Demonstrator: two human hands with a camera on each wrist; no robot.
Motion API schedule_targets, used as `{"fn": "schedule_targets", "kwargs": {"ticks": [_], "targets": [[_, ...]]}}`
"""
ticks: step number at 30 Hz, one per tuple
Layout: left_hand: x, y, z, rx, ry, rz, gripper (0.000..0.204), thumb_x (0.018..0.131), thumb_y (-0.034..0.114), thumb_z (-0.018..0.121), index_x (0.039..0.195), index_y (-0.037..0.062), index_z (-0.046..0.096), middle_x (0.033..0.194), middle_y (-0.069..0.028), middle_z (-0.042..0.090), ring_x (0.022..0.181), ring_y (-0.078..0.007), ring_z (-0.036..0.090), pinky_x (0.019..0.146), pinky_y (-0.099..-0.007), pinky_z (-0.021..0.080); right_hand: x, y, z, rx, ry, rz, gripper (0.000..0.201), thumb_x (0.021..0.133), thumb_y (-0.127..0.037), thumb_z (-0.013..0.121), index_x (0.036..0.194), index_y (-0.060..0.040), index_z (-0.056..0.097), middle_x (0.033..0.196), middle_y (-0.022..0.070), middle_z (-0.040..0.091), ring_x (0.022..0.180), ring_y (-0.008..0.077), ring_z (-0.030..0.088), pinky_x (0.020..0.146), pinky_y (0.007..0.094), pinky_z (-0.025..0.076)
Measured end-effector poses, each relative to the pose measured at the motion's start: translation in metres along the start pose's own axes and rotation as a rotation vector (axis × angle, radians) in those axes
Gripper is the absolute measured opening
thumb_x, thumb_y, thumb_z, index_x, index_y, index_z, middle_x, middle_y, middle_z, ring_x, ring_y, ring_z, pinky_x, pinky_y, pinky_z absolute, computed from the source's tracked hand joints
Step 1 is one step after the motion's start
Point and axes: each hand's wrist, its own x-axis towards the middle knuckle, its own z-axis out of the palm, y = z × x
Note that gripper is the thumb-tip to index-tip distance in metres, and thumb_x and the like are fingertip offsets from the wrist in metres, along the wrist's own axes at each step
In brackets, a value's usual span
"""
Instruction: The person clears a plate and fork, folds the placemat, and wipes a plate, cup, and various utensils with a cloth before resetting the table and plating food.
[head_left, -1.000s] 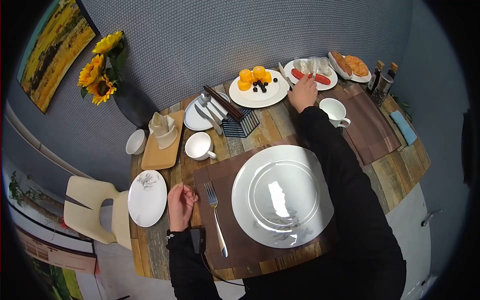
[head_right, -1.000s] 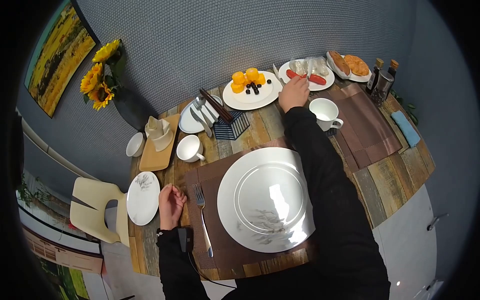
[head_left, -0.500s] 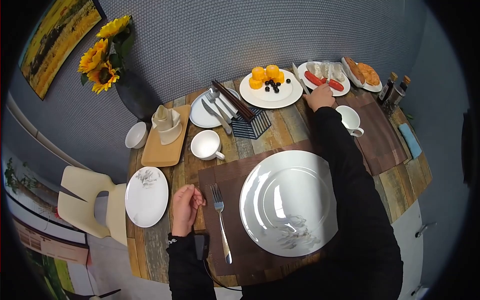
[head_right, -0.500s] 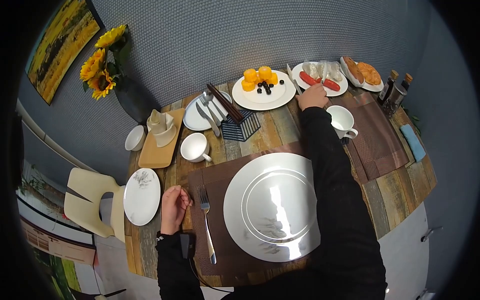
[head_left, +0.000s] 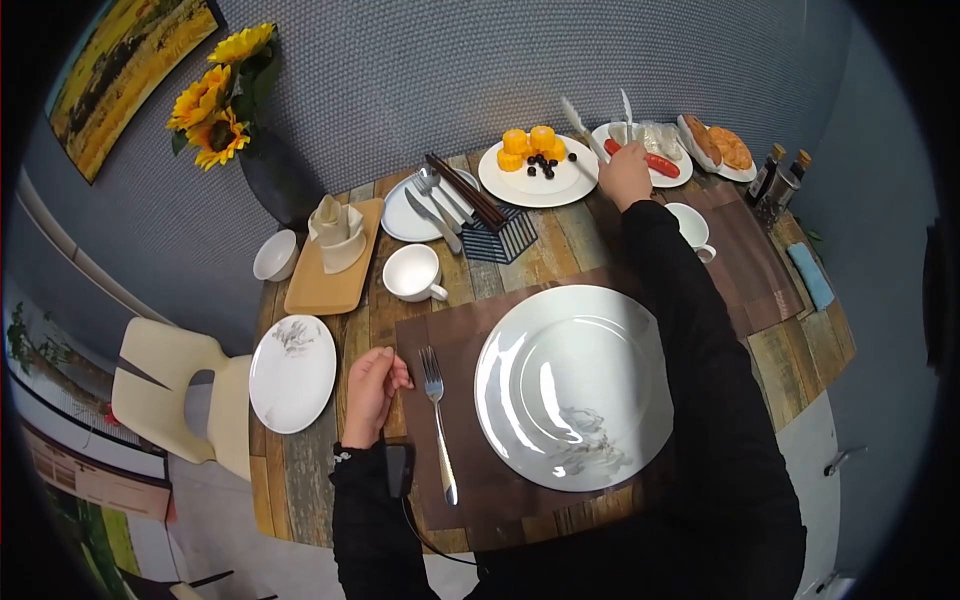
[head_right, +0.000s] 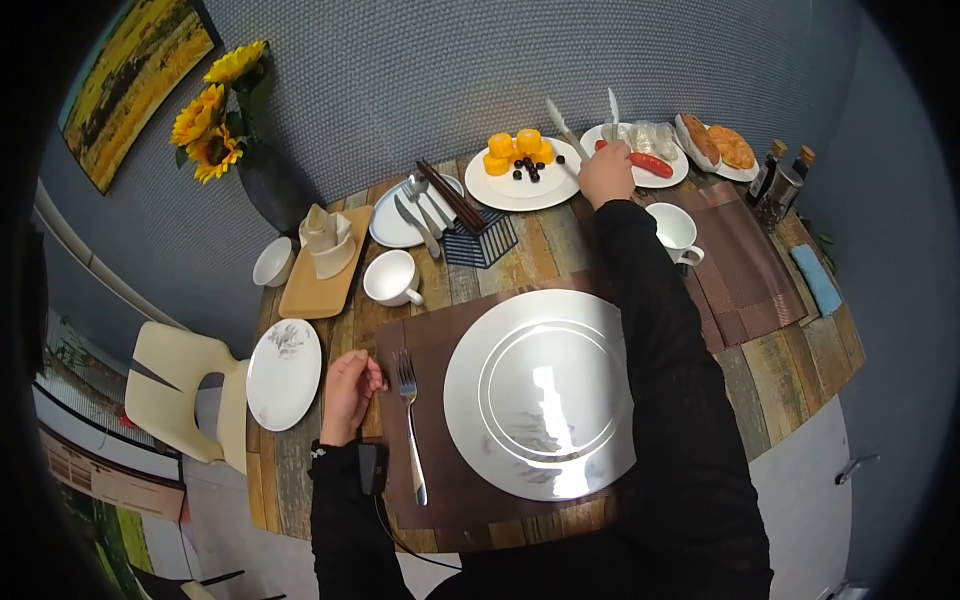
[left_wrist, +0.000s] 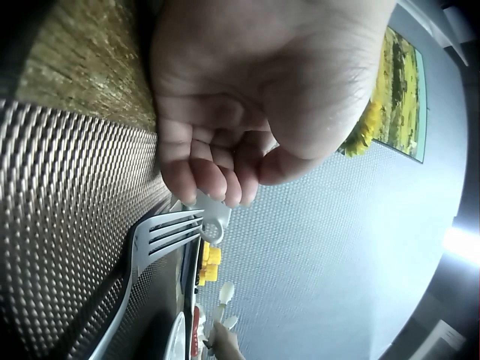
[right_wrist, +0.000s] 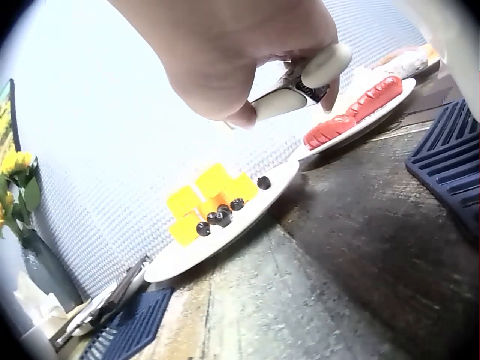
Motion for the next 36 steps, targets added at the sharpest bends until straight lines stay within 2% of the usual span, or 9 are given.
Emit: {"fn": "schedule_targets", "kwargs": {"ticks": [4, 6, 12, 14, 19, 25, 36], "targets": [[-0.001, 0.000, 0.001, 0.001, 0.005, 0.008, 0.023, 0.089, 0.017, 0.043, 0.074, 0.0022, 0.053, 0.064, -0.0037, 0.055, 0.054, -0.0096, 0.053, 0.054, -0.0234, 0.047, 0.008, 0.002, 0.011, 0.063, -0.064, -0.075, 0.045, 0.075, -0.027, 0.059, 0.099, 0.0096, 0.047, 0.102, 0.0226, 0.048, 0.093, 0.0343, 0.053, 0.078, 0.0373, 0.046], [-0.001, -0.002, -0.001, -0.010, 0.008, 0.013, 0.023, 0.089, 0.017, 0.043, 0.075, 0.0022, 0.053, 0.065, -0.0036, 0.055, 0.055, -0.0094, 0.053, 0.054, -0.0232, 0.047, 0.003, -0.004, -0.006, 0.202, -0.163, -0.064, 0.042, 0.075, -0.024, 0.057, 0.100, 0.0089, 0.048, 0.104, 0.0246, 0.048, 0.094, 0.0365, 0.053, 0.079, 0.0399, 0.045], [0.000, -0.003, -0.001, 0.010, -0.002, 0.029, 0.022, 0.089, 0.017, 0.044, 0.076, 0.0019, 0.053, 0.066, -0.0035, 0.055, 0.055, -0.0092, 0.053, 0.055, -0.0232, 0.047, -0.012, -0.016, -0.018, 0.130, -0.226, -0.201, 0.034, 0.076, -0.021, 0.055, 0.097, 0.0053, 0.052, 0.103, 0.0223, 0.050, 0.092, 0.0363, 0.054, 0.077, 0.0406, 0.045], [0.000, -0.003, -0.002, 0.011, -0.004, 0.021, 0.022, 0.089, 0.017, 0.044, 0.076, 0.0017, 0.053, 0.067, -0.0035, 0.055, 0.056, -0.0093, 0.053, 0.056, -0.0235, 0.048, -0.014, -0.018, -0.017, 0.070, -0.313, -0.205, 0.034, 0.076, -0.021, 0.054, 0.097, 0.0049, 0.052, 0.102, 0.0214, 0.050, 0.090, 0.0361, 0.055, 0.076, 0.0406, 0.046], [-0.001, -0.002, 0.000, 0.026, 0.008, 0.016, 0.022, 0.089, 0.018, 0.045, 0.076, 0.0015, 0.053, 0.067, -0.0036, 0.055, 0.056, -0.0095, 0.053, 0.056, -0.0240, 0.048, -0.020, -0.022, -0.008, 0.057, -0.325, -0.149, 0.028, 0.077, -0.019, 0.053, 0.095, 0.0020, 0.053, 0.101, 0.0175, 0.050, 0.089, 0.0336, 0.056, 0.074, 0.0406, 0.046], [0.000, -0.001, 0.002, 0.044, 0.011, 0.004, 0.023, 0.089, 0.018, 0.044, 0.076, 0.0013, 0.053, 0.067, -0.0036, 0.055, 0.057, -0.0095, 0.053, 0.057, -0.0240, 0.047, -0.019, -0.019, 0.002, 0.040, -0.323, -0.178, 0.023, 0.077, -0.014, 0.051, 0.094, 0.0011, 0.053, 0.100, 0.0153, 0.051, 0.088, 0.0320, 0.056, 0.072, 0.0404, 0.047], [0.000, -0.001, 0.001, 0.055, 0.014, 0.005, 0.024, 0.089, 0.019, 0.044, 0.076, 0.0016, 0.053, 0.067, -0.0036, 0.054, 0.056, -0.0097, 0.052, 0.057, -0.0242, 0.048, -0.021, -0.016, 0.001, 0.124, -0.250, -0.165, 0.021, 0.077, -0.013, 0.049, 0.092, 0.0012, 0.052, 0.096, 0.0174, 0.052, 0.085, 0.0340, 0.056, 0.071, 0.0417, 0.047]]}}
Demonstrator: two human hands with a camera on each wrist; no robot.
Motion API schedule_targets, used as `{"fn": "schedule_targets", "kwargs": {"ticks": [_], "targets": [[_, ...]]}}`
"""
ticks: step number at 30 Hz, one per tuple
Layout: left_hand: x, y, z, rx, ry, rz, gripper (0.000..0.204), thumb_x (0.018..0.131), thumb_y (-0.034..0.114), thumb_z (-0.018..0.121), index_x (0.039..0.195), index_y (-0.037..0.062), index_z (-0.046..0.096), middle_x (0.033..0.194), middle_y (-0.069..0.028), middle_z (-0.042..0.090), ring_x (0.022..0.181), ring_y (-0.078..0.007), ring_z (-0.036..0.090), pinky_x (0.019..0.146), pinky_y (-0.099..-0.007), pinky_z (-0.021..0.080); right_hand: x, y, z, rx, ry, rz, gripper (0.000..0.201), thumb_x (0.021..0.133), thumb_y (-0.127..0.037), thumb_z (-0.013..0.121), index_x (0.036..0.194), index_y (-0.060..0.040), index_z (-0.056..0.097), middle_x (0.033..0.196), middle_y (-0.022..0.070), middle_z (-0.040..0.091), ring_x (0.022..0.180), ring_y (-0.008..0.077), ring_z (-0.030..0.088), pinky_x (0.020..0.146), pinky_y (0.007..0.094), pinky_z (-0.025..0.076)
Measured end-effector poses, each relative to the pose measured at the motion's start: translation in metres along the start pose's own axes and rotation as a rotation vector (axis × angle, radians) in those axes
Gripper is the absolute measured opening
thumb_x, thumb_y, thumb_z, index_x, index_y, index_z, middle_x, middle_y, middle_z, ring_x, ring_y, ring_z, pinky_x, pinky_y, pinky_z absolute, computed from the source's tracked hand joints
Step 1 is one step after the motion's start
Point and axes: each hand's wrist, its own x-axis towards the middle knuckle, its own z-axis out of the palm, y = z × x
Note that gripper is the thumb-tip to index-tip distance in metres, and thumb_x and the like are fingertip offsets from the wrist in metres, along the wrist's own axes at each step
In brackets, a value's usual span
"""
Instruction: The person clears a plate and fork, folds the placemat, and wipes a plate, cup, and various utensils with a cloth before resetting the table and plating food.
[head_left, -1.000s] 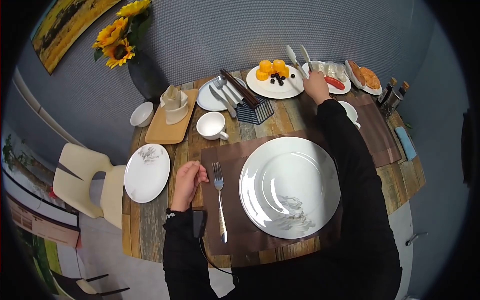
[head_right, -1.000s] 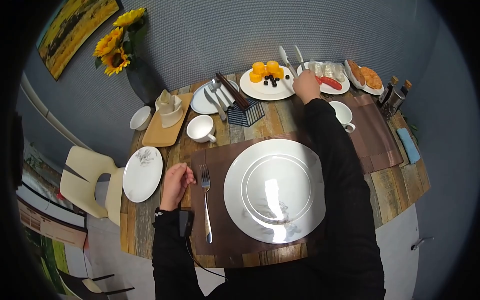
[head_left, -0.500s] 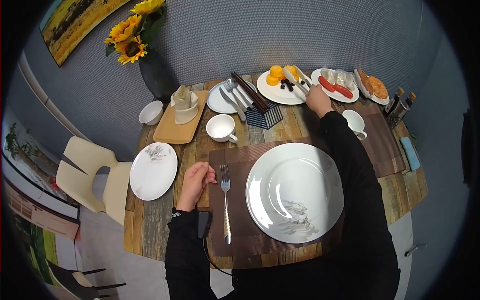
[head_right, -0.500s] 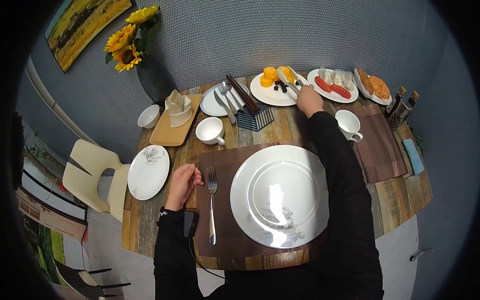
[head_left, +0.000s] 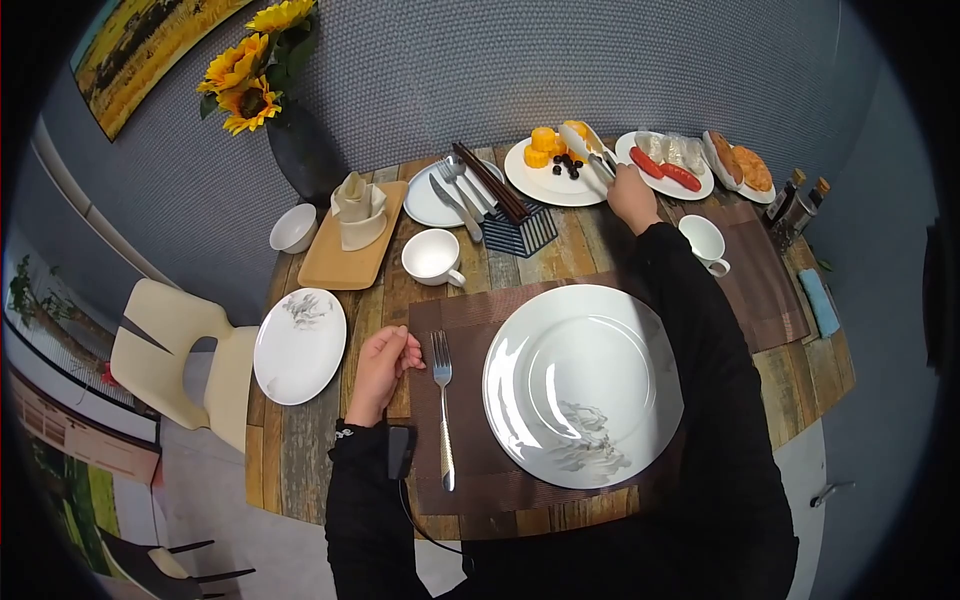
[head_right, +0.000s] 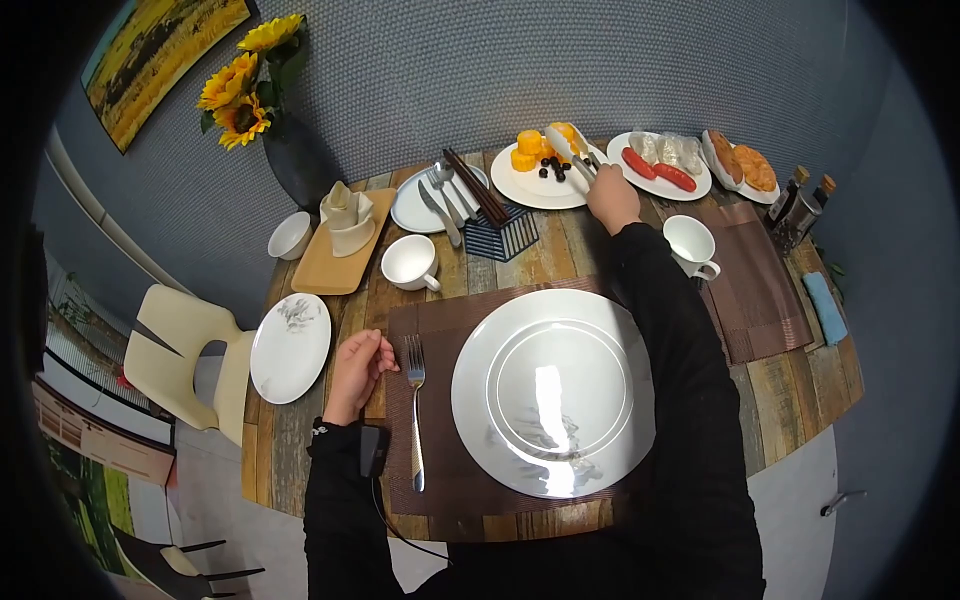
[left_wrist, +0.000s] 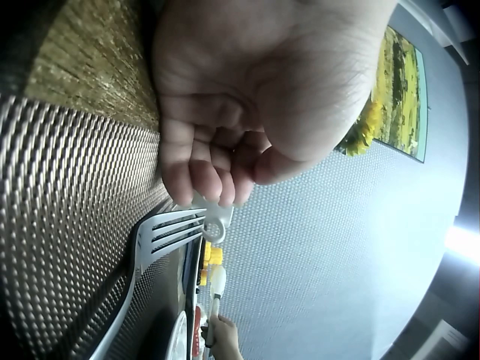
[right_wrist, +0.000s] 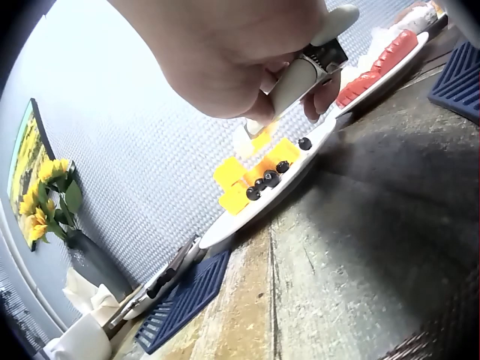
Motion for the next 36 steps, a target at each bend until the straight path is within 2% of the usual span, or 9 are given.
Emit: {"fn": "schedule_targets", "kwargs": {"ticks": [5, 10, 12, 14, 18, 23, 27, 31, 36], "targets": [[0.001, -0.001, -0.001, -0.017, -0.013, 0.002, 0.023, 0.090, 0.019, 0.044, 0.076, 0.0018, 0.053, 0.066, -0.0037, 0.054, 0.056, -0.0096, 0.052, 0.057, -0.0244, 0.048, -0.008, -0.004, -0.020, 0.054, 0.005, -0.037, 0.024, 0.078, -0.016, 0.050, 0.092, 0.0026, 0.051, 0.095, 0.0189, 0.052, 0.085, 0.0354, 0.056, 0.072, 0.0419, 0.046], [0.001, -0.001, -0.003, -0.037, -0.017, 0.007, 0.023, 0.090, 0.019, 0.043, 0.077, 0.0016, 0.053, 0.066, -0.0040, 0.054, 0.056, -0.0099, 0.053, 0.059, -0.0252, 0.049, -0.052, 0.000, -0.051, 0.258, -0.045, -0.276, 0.034, 0.079, -0.021, 0.052, 0.104, 0.0018, 0.050, 0.097, 0.0199, 0.052, 0.092, 0.0349, 0.052, 0.077, 0.0390, 0.042], [0.001, -0.002, -0.005, -0.051, -0.032, 0.029, 0.023, 0.090, 0.019, 0.043, 0.078, 0.0013, 0.053, 0.067, -0.0043, 0.054, 0.057, -0.0103, 0.053, 0.059, -0.0257, 0.049, -0.082, 0.004, -0.070, 0.324, -0.085, -0.344, 0.036, 0.080, -0.019, 0.051, 0.109, 0.0010, 0.048, 0.098, 0.0190, 0.051, 0.094, 0.0337, 0.050, 0.079, 0.0365, 0.041], [0.001, -0.003, -0.008, -0.052, -0.041, 0.037, 0.023, 0.090, 0.019, 0.042, 0.080, 0.0008, 0.052, 0.067, -0.0044, 0.054, 0.058, -0.0106, 0.053, 0.059, -0.0260, 0.050, -0.113, 0.005, -0.091, 0.443, -0.242, -0.380, 0.034, 0.080, -0.015, 0.051, 0.110, 0.0015, 0.046, 0.098, 0.0178, 0.050, 0.094, 0.0323, 0.050, 0.079, 0.0342, 0.040], [0.001, -0.003, -0.008, -0.065, -0.039, 0.054, 0.024, 0.090, 0.019, 0.042, 0.080, 0.0001, 0.052, 0.067, -0.0042, 0.054, 0.058, -0.0107, 0.054, 0.060, -0.0263, 0.050, -0.169, 0.016, -0.126, 0.439, -0.394, -0.504, 0.036, 0.080, -0.010, 0.051, 0.113, 0.0009, 0.043, 0.098, 0.0165, 0.049, 0.093, 0.0299, 0.049, 0.079, 0.0336, 0.040], [0.000, -0.005, -0.011, -0.093, -0.078, 0.072, 0.023, 0.090, 0.018, 0.041, 0.081, 0.0000, 0.052, 0.068, -0.0043, 0.055, 0.060, -0.0106, 0.054, 0.062, -0.0264, 0.050, -0.218, 0.025, -0.156, 0.395, -0.514, -0.575, 0.038, 0.079, -0.009, 0.052, 0.114, 0.0006, 0.042, 0.099, 0.0165, 0.048, 0.090, 0.0337, 0.051, 0.075, 0.0359, 0.041], [0.000, -0.005, -0.013, -0.078, -0.077, 0.077, 0.023, 0.090, 0.017, 0.040, 0.082, -0.0001, 0.052, 0.070, -0.0051, 0.055, 0.062, -0.0113, 0.055, 0.063, -0.0269, 0.050, -0.236, 0.025, -0.169, 0.334, -0.575, -0.636, 0.041, 0.076, -0.006, 0.053, 0.115, 0.0003, 0.042, 0.101, 0.0164, 0.048, 0.082, 0.0362, 0.052, 0.069, 0.0388, 0.042], [0.000, -0.006, -0.013, -0.075, -0.073, 0.080, 0.023, 0.091, 0.017, 0.039, 0.083, -0.0002, 0.052, 0.071, -0.0058, 0.055, 0.062, -0.0123, 0.055, 0.064, -0.0277, 0.050, -0.244, 0.022, -0.173, 0.250, -0.589, -0.628, 0.043, 0.075, -0.006, 0.054, 0.116, -0.0002, 0.042, 0.101, 0.0157, 0.049, 0.081, 0.0352, 0.053, 0.068, 0.0398, 0.042], [-0.001, -0.005, -0.012, -0.076, -0.071, 0.073, 0.023, 0.091, 0.017, 0.039, 0.083, -0.0002, 0.052, 0.071, -0.0058, 0.055, 0.063, -0.0123, 0.055, 0.065, -0.0278, 0.050, -0.242, 0.022, -0.168, 0.205, -0.591, -0.699, 0.050, 0.072, -0.007, 0.057, 0.119, -0.0003, 0.039, 0.104, 0.0150, 0.048, 0.083, 0.0336, 0.053, 0.069, 0.0393, 0.043]]}}
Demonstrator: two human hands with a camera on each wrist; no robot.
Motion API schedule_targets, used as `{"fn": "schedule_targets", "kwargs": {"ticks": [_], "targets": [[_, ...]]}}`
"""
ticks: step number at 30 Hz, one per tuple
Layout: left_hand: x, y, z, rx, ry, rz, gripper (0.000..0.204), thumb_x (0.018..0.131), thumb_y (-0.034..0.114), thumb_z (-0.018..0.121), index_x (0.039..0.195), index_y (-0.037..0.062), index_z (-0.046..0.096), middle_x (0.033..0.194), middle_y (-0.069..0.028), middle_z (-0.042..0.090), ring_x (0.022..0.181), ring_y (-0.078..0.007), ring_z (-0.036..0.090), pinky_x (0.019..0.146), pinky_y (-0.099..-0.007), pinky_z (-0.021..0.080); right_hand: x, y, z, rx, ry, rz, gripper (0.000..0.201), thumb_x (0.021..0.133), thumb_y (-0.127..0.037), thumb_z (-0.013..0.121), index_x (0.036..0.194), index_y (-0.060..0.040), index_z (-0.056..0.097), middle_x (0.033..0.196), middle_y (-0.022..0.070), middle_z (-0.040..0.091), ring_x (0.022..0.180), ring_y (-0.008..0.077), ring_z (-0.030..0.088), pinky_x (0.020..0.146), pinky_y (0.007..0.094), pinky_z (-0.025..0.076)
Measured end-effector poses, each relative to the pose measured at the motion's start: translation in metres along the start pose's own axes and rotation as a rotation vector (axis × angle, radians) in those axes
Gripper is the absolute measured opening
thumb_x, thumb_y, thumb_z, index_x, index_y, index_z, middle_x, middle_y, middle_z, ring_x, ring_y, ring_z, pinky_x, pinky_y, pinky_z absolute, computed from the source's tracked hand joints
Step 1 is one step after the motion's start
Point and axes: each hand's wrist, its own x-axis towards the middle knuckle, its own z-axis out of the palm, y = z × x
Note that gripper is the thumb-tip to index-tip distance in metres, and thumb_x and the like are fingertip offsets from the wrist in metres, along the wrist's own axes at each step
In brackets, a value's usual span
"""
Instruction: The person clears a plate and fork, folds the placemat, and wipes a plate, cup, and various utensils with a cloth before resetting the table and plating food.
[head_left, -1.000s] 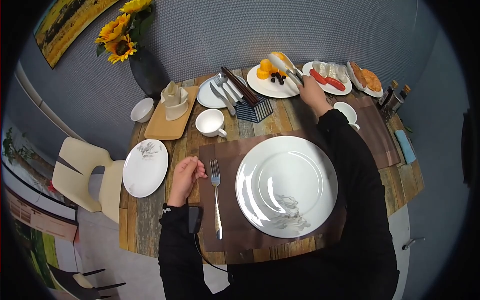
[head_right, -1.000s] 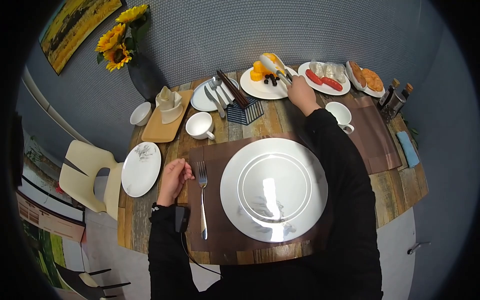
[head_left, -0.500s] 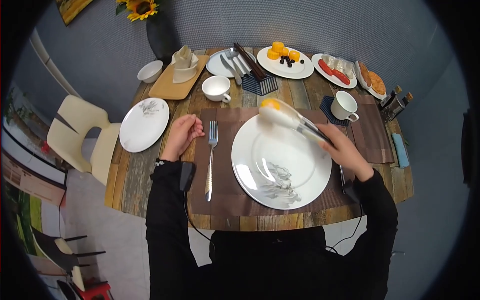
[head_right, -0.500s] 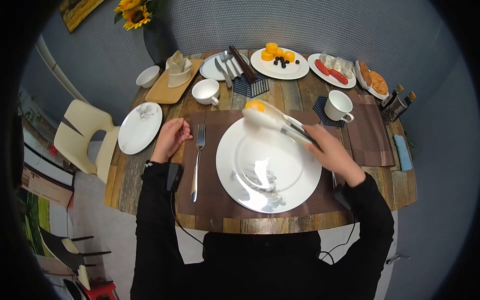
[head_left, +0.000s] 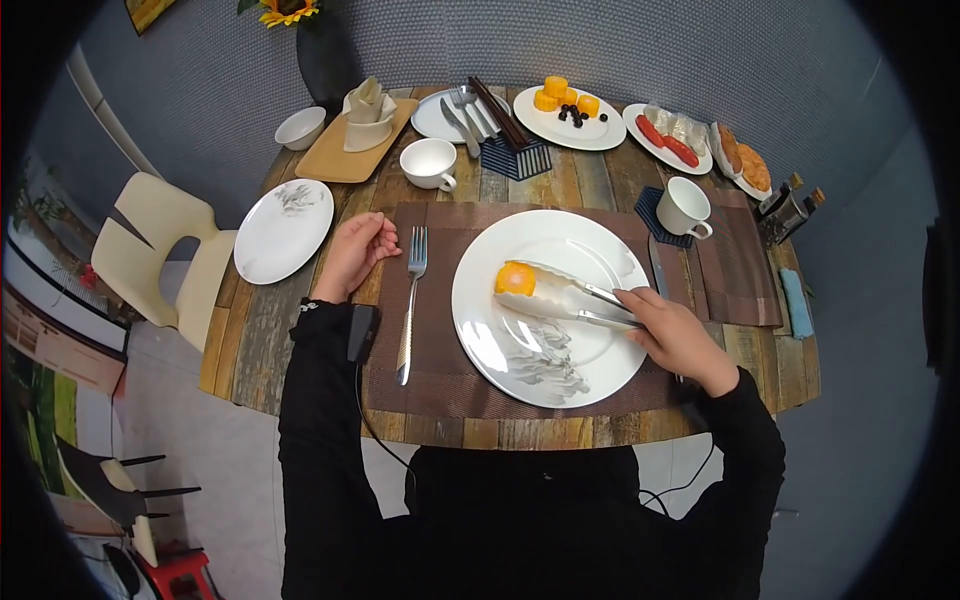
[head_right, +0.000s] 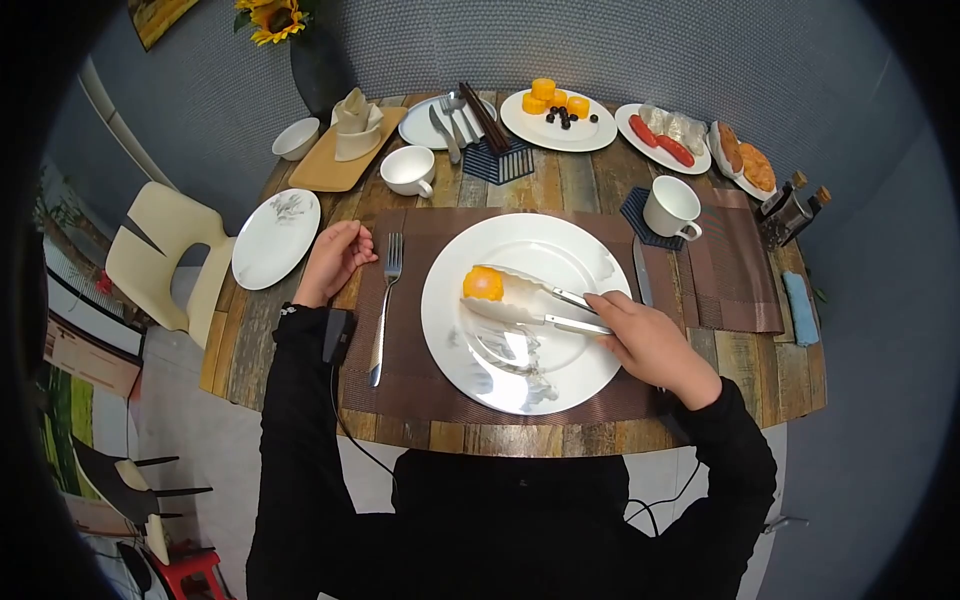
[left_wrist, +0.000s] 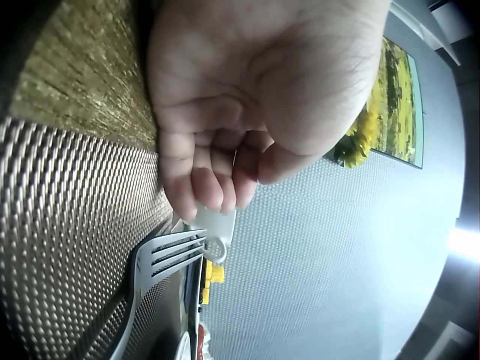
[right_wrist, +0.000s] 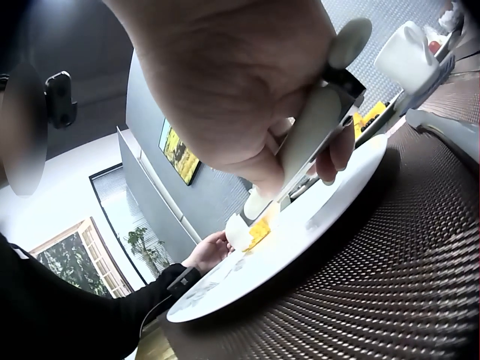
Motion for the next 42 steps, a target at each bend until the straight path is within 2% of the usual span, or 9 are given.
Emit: {"fn": "schedule_targets", "kwargs": {"ticks": [10, 14, 16, 18, 20, 22, 26, 30, 42], "targets": [[-0.001, 0.002, 0.003, 0.016, 0.001, -0.008, 0.023, 0.090, 0.019, 0.042, 0.083, -0.0001, 0.053, 0.070, -0.0052, 0.055, 0.062, -0.0108, 0.054, 0.064, -0.0272, 0.050, 0.001, 0.012, -0.022, 0.088, -0.002, -0.004, 0.055, 0.073, -0.010, 0.059, 0.122, -0.0003, 0.036, 0.109, 0.0169, 0.046, 0.086, 0.0324, 0.053, 0.072, 0.0371, 0.044], [0.000, 0.000, 0.002, 0.033, 0.005, -0.013, 0.023, 0.090, 0.019, 0.043, 0.083, 0.0002, 0.053, 0.070, -0.0048, 0.055, 0.061, -0.0108, 0.054, 0.063, -0.0275, 0.050, 0.000, 0.040, -0.044, 0.242, 0.031, 0.096, 0.055, 0.077, -0.017, 0.059, 0.125, -0.0031, 0.036, 0.108, 0.0145, 0.045, 0.087, 0.0252, 0.052, 0.075, 0.0328, 0.043], [0.001, 0.000, 0.002, 0.036, 0.020, -0.017, 0.023, 0.090, 0.020, 0.043, 0.083, 0.0004, 0.053, 0.070, -0.0047, 0.055, 0.060, -0.0109, 0.054, 0.063, -0.0277, 0.050, -0.001, 0.072, -0.049, 0.140, 0.299, 0.048, 0.053, 0.077, -0.016, 0.060, 0.124, -0.0036, 0.038, 0.111, 0.0136, 0.045, 0.093, 0.0242, 0.051, 0.079, 0.0321, 0.041], [0.000, 0.001, 0.003, 0.042, 0.020, -0.023, 0.023, 0.090, 0.020, 0.043, 0.083, 0.0005, 0.053, 0.069, -0.0049, 0.055, 0.059, -0.0111, 0.054, 0.064, -0.0277, 0.050, -0.002, 0.097, -0.063, 0.201, 0.408, 0.144, 0.051, 0.076, -0.015, 0.061, 0.122, -0.0031, 0.041, 0.111, 0.0133, 0.047, 0.098, 0.0249, 0.049, 0.084, 0.0318, 0.039], [0.000, 0.001, 0.003, 0.048, 0.043, -0.022, 0.023, 0.090, 0.019, 0.043, 0.082, 0.0006, 0.053, 0.069, -0.0049, 0.056, 0.059, -0.0112, 0.054, 0.064, -0.0278, 0.050, -0.004, 0.148, -0.065, -0.073, 0.595, 0.146, 0.052, 0.075, -0.012, 0.062, 0.121, -0.0027, 0.042, 0.110, 0.0135, 0.049, 0.100, 0.0260, 0.048, 0.085, 0.0314, 0.038], [0.000, 0.001, 0.004, 0.051, 0.036, -0.023, 0.023, 0.090, 0.019, 0.043, 0.082, 0.0005, 0.053, 0.069, -0.0049, 0.056, 0.060, -0.0114, 0.054, 0.063, -0.0279, 0.050, -0.006, 0.186, -0.070, 0.017, 0.675, 0.309, 0.052, 0.072, -0.012, 0.063, 0.120, -0.0017, 0.043, 0.107, 0.0145, 0.051, 0.100, 0.0255, 0.050, 0.085, 0.0323, 0.039], [0.001, 0.000, 0.004, 0.054, 0.040, -0.013, 0.022, 0.090, 0.019, 0.043, 0.082, 0.0005, 0.053, 0.070, -0.0050, 0.055, 0.060, -0.0119, 0.054, 0.063, -0.0279, 0.050, -0.007, 0.235, -0.068, -0.144, 0.674, 0.582, 0.052, 0.068, -0.015, 0.064, 0.115, -0.0003, 0.048, 0.102, 0.0169, 0.053, 0.097, 0.0298, 0.052, 0.082, 0.0342, 0.040], [0.000, 0.000, 0.005, 0.056, 0.058, -0.017, 0.022, 0.090, 0.018, 0.043, 0.082, 0.0003, 0.053, 0.069, -0.0053, 0.055, 0.061, -0.0123, 0.054, 0.063, -0.0282, 0.049, -0.001, 0.266, -0.058, -0.207, 0.648, 0.697, 0.049, 0.067, -0.015, 0.064, 0.113, -0.0009, 0.049, 0.103, 0.0171, 0.053, 0.099, 0.0310, 0.051, 0.083, 0.0346, 0.040], [-0.001, 0.001, 0.009, 0.079, 0.072, -0.009, 0.022, 0.090, 0.017, 0.041, 0.082, 0.0001, 0.051, 0.072, -0.0061, 0.055, 0.062, -0.0128, 0.054, 0.065, -0.0283, 0.049, 0.034, 0.274, -0.060, -0.262, 0.541, 0.804, 0.037, 0.068, -0.015, 0.064, 0.103, -0.0060, 0.056, 0.105, 0.0130, 0.054, 0.098, 0.0295, 0.052, 0.081, 0.0369, 0.042]]}}
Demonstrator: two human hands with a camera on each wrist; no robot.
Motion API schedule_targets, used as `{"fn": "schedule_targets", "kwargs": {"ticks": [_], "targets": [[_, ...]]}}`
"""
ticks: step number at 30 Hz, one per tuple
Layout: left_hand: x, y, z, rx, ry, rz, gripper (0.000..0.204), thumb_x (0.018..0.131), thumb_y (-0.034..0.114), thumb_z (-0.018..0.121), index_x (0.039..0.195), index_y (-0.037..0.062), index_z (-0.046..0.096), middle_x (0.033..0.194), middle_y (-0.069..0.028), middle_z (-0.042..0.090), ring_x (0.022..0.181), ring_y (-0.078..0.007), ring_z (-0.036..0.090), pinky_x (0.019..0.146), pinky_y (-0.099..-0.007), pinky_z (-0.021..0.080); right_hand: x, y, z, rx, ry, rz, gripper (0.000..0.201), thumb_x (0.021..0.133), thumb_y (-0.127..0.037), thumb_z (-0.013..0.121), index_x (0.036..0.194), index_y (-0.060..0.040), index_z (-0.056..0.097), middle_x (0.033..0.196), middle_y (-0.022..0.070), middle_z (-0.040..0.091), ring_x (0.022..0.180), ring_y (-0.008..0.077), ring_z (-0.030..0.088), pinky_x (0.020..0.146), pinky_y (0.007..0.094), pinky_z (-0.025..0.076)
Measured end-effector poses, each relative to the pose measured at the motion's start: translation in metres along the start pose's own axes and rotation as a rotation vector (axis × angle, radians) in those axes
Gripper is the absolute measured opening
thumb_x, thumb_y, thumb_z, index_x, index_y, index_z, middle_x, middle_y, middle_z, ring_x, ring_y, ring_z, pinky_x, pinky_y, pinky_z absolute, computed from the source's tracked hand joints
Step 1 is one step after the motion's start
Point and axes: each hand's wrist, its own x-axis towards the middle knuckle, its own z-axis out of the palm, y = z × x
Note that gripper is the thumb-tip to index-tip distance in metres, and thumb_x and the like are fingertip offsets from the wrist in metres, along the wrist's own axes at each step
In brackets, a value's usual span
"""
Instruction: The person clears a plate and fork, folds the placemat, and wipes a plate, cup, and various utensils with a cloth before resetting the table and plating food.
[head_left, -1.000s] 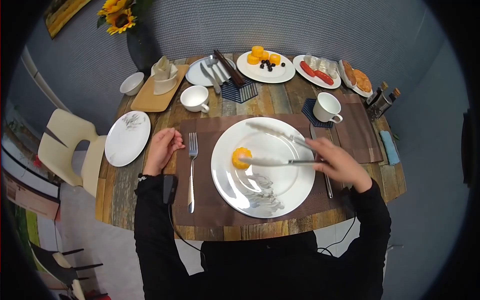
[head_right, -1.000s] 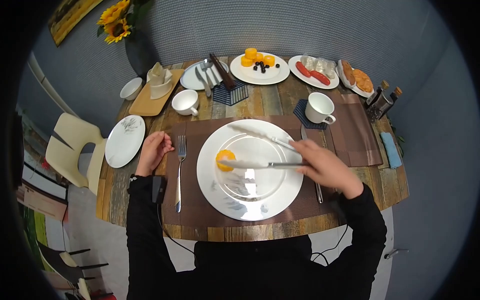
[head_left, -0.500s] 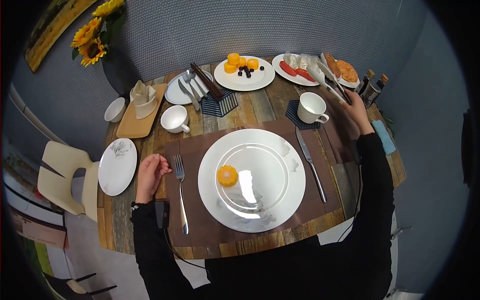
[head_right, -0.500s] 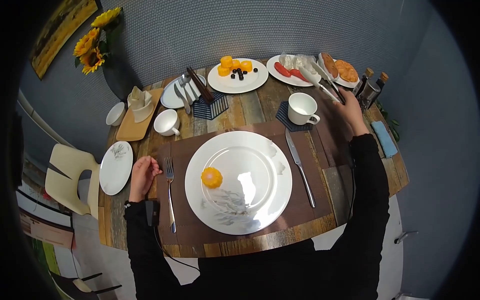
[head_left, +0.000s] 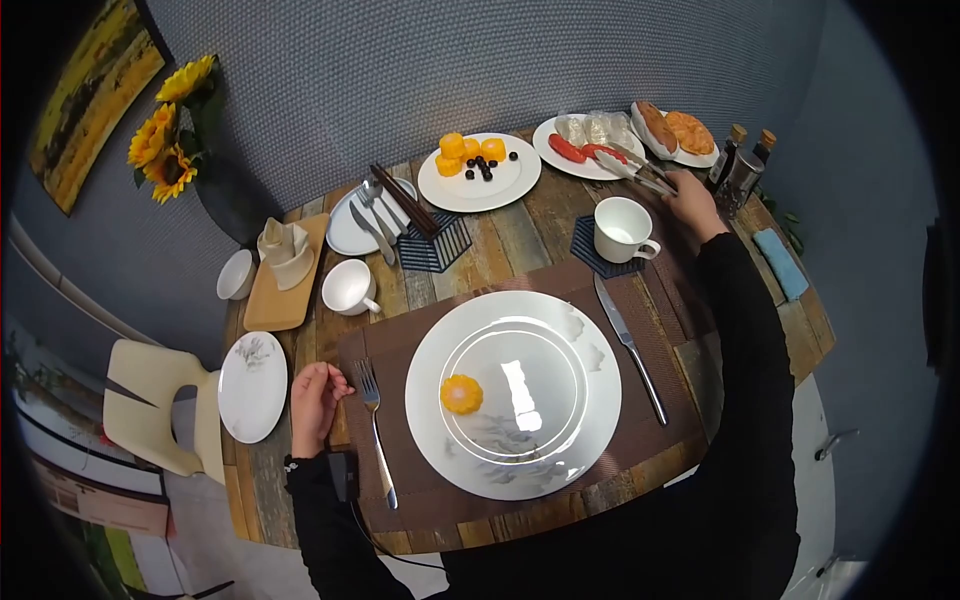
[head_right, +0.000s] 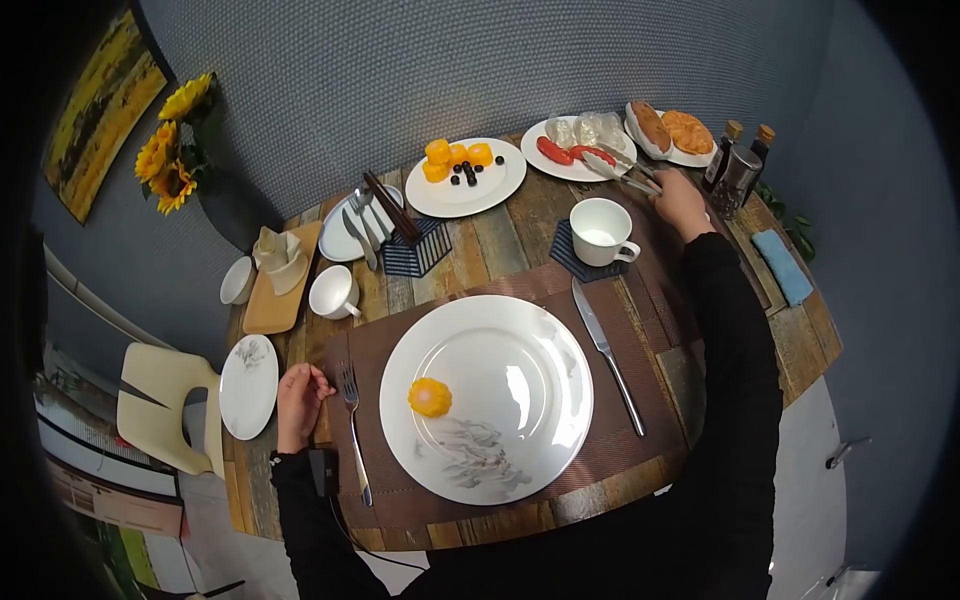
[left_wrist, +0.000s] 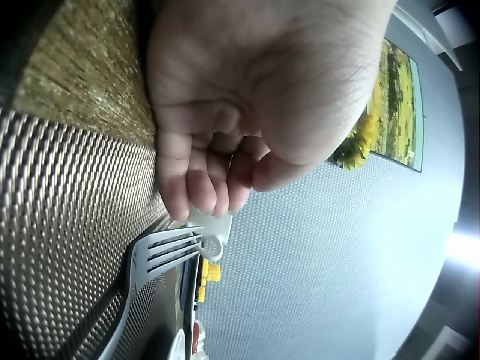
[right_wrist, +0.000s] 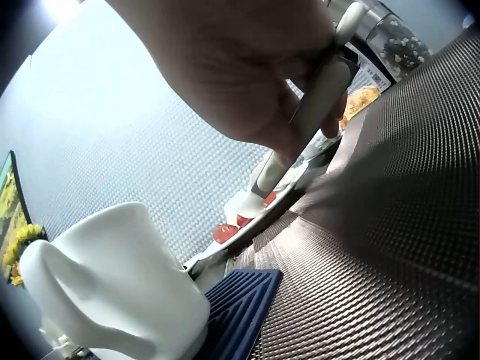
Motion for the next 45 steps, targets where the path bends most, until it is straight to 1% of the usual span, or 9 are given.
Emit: {"fn": "schedule_targets", "kwargs": {"ticks": [6, 9, 19, 28, 31, 33, 36, 40, 45], "targets": [[0.000, -0.001, -0.001, -0.020, -0.005, 0.003, 0.020, 0.090, 0.017, 0.042, 0.083, 0.0003, 0.051, 0.073, -0.0065, 0.055, 0.064, -0.0129, 0.055, 0.066, -0.0285, 0.050, 0.005, -0.007, -0.002, -0.038, -0.035, 0.014, 0.036, 0.069, -0.016, 0.063, 0.103, -0.0081, 0.058, 0.100, 0.0124, 0.057, 0.097, 0.0283, 0.052, 0.081, 0.0370, 0.042], [0.000, -0.001, -0.001, -0.022, -0.008, 0.009, 0.020, 0.090, 0.017, 0.042, 0.083, 0.0004, 0.051, 0.074, -0.0065, 0.056, 0.064, -0.0129, 0.055, 0.066, -0.0287, 0.050, 0.004, -0.008, -0.002, -0.015, -0.050, 0.036, 0.039, 0.068, -0.016, 0.064, 0.105, -0.0056, 0.056, 0.104, 0.0130, 0.055, 0.099, 0.0280, 0.051, 0.084, 0.0353, 0.041], [0.000, -0.001, 0.000, 0.000, -0.008, 0.011, 0.020, 0.089, 0.019, 0.044, 0.082, 0.0015, 0.051, 0.071, -0.0055, 0.055, 0.063, -0.0129, 0.055, 0.065, -0.0287, 0.050, 0.002, 0.018, 0.013, 0.141, 0.037, 0.023, 0.037, 0.067, -0.015, 0.064, 0.102, -0.0056, 0.059, 0.101, 0.0143, 0.057, 0.097, 0.0280, 0.053, 0.084, 0.0350, 0.042], [-0.001, 0.000, 0.001, 0.008, 0.002, 0.015, 0.020, 0.089, 0.018, 0.043, 0.083, 0.0014, 0.051, 0.072, -0.0055, 0.055, 0.063, -0.0129, 0.054, 0.066, -0.0291, 0.049, 0.004, 0.038, 0.024, 0.322, -0.029, 0.057, 0.034, 0.064, -0.014, 0.065, 0.096, -0.0021, 0.062, 0.088, 0.0171, 0.061, 0.084, 0.0278, 0.059, 0.075, 0.0334, 0.044], [-0.001, -0.002, -0.001, 0.007, 0.000, 0.015, 0.019, 0.089, 0.018, 0.043, 0.083, 0.0014, 0.051, 0.072, -0.0056, 0.055, 0.063, -0.0131, 0.054, 0.066, -0.0295, 0.049, 0.002, 0.039, 0.027, 0.413, -0.005, 0.016, 0.033, 0.064, -0.011, 0.064, 0.095, -0.0002, 0.062, 0.080, 0.0155, 0.062, 0.074, 0.0229, 0.060, 0.068, 0.0314, 0.044], [-0.001, -0.002, -0.001, 0.009, 0.004, 0.019, 0.019, 0.089, 0.018, 0.043, 0.083, 0.0015, 0.051, 0.071, -0.0056, 0.055, 0.063, -0.0133, 0.054, 0.066, -0.0297, 0.049, -0.003, 0.033, 0.023, 0.537, -0.005, 0.097, 0.028, 0.067, -0.009, 0.064, 0.093, 0.0019, 0.062, 0.075, 0.0091, 0.062, 0.067, 0.0149, 0.057, 0.063, 0.0276, 0.043], [0.000, -0.002, -0.001, 0.007, -0.005, 0.017, 0.019, 0.089, 0.017, 0.043, 0.083, 0.0017, 0.052, 0.071, -0.0056, 0.055, 0.063, -0.0134, 0.054, 0.065, -0.0299, 0.049, -0.006, 0.028, 0.015, 0.646, -0.043, 0.102, 0.026, 0.071, -0.007, 0.062, 0.095, 0.0031, 0.061, 0.075, 0.0035, 0.059, 0.065, 0.0097, 0.053, 0.060, 0.0246, 0.042], [-0.001, -0.002, -0.002, -0.014, -0.012, 0.002, 0.020, 0.089, 0.016, 0.042, 0.083, 0.0000, 0.052, 0.072, -0.0059, 0.055, 0.062, -0.0128, 0.054, 0.065, -0.0299, 0.049, -0.008, 0.019, 0.000, 0.812, -0.124, 0.132, 0.031, 0.075, -0.005, 0.060, 0.104, 0.0042, 0.056, 0.077, 0.0013, 0.057, 0.061, 0.0074, 0.049, 0.054, 0.0217, 0.039], [0.000, 0.000, -0.003, -0.007, -0.005, -0.020, 0.020, 0.089, 0.016, 0.043, 0.084, -0.0005, 0.052, 0.071, -0.0052, 0.055, 0.061, -0.0123, 0.054, 0.067, -0.0300, 0.049, -0.035, -0.013, -0.037, 0.945, -0.240, 0.048, 0.036, 0.075, -0.005, 0.058, 0.109, 0.0030, 0.052, 0.084, 0.0024, 0.057, 0.061, 0.0062, 0.048, 0.054, 0.0203, 0.039]]}}
